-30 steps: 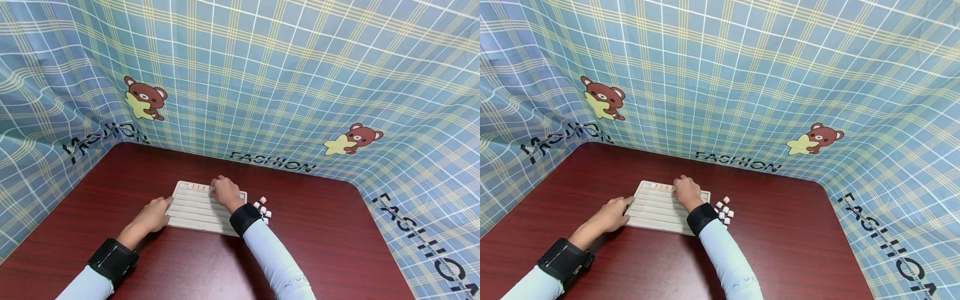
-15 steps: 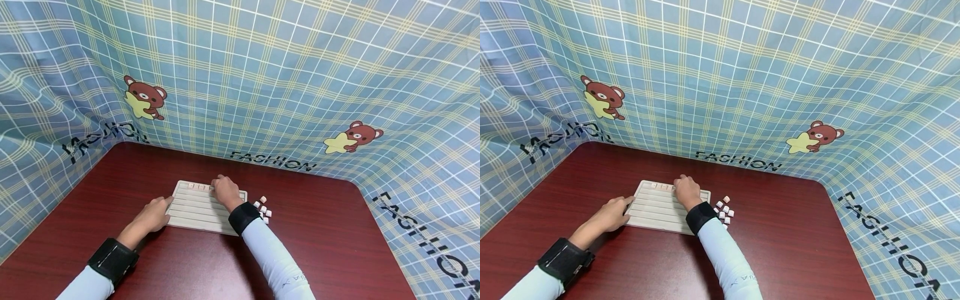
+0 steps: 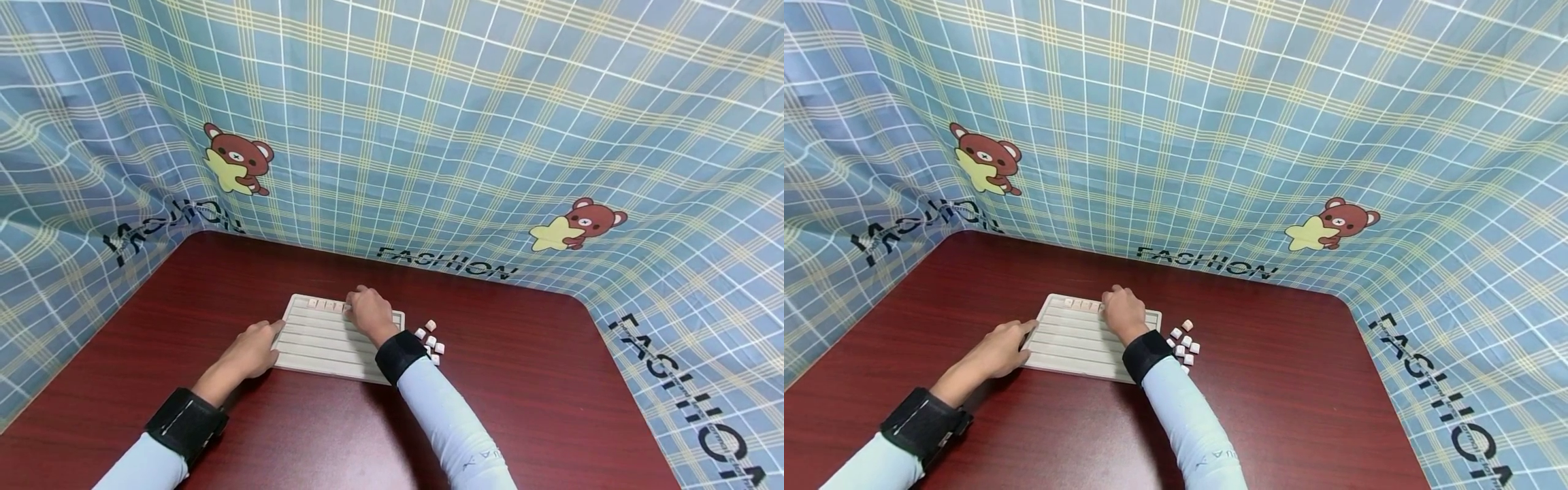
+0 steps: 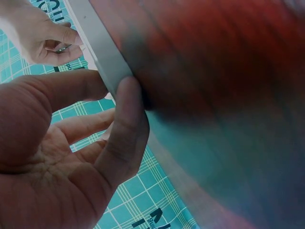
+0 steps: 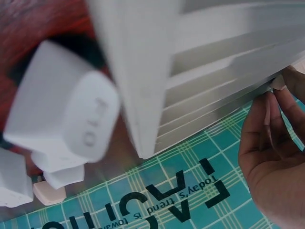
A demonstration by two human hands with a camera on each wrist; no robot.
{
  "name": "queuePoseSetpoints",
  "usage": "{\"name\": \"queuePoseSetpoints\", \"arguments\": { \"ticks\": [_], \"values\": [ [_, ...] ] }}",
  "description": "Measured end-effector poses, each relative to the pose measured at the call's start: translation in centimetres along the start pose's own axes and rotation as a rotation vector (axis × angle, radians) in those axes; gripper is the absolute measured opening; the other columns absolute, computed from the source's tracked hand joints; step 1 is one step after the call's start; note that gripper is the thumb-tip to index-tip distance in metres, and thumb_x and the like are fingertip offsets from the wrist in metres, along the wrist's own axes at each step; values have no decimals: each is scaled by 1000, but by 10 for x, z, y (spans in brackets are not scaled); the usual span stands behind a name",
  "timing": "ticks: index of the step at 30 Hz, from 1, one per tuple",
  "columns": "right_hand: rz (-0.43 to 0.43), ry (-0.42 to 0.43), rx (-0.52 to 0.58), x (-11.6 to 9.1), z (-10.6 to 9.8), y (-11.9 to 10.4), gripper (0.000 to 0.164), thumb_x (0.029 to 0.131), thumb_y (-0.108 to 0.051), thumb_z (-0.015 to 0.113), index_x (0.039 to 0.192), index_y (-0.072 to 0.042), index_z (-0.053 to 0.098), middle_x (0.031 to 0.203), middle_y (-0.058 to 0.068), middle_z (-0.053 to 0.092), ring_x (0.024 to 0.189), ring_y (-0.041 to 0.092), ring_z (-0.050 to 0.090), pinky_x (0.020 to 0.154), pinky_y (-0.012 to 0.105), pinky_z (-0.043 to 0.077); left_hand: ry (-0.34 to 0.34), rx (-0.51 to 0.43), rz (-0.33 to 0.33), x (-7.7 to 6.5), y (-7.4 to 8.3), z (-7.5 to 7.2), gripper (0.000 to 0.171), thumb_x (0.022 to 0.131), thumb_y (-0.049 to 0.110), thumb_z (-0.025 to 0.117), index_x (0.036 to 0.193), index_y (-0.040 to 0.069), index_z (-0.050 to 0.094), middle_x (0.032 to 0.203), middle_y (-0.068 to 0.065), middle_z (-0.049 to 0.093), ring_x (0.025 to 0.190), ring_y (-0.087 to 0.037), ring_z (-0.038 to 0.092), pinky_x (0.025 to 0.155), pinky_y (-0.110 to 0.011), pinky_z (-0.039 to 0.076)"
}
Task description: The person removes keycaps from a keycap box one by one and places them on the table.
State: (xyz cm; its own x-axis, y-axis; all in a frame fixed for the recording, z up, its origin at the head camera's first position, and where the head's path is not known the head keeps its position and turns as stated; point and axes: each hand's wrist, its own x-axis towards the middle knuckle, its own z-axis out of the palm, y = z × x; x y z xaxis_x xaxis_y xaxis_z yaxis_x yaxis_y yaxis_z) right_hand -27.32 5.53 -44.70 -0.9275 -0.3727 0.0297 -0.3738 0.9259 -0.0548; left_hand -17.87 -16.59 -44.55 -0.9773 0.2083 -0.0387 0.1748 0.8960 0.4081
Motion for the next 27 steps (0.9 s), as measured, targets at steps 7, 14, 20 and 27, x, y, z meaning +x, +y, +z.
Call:
{"name": "queuePoseSetpoints", "arguments": {
  "ticks": [7,14,20,27],
  "values": [
    [-14,38,93,-5,-4,12,18,93,-27,66,108,-20,74,113,1,67,95,15,65,68,27,54,5,-7,2,0,0,0,55,80,0,64,132,-11,51,112,-32,58,102,-48,61,80,-54,53],
    [-6,102,167,-18,-18,39,15,92,-24,67,103,-18,75,107,2,69,99,18,65,70,33,54,1,-12,4,0,1,-1,56,79,0,65,132,-11,51,111,-32,58,101,-47,62,80,-54,53],
    [38,126,143,-32,-25,71,15,91,-25,69,102,-17,74,99,2,65,85,16,65,66,33,54,-2,-8,2,1,1,-1,56,80,0,65,133,-11,51,112,-32,58,101,-46,61,80,-53,53],
    [111,98,141,-45,-23,103,16,91,-26,69,101,-15,74,101,5,65,87,19,65,69,35,54,-6,-14,-2,0,1,-2,56,81,0,65,134,-11,50,114,-33,57,104,-47,61,81,-53,52]
  ]
}}
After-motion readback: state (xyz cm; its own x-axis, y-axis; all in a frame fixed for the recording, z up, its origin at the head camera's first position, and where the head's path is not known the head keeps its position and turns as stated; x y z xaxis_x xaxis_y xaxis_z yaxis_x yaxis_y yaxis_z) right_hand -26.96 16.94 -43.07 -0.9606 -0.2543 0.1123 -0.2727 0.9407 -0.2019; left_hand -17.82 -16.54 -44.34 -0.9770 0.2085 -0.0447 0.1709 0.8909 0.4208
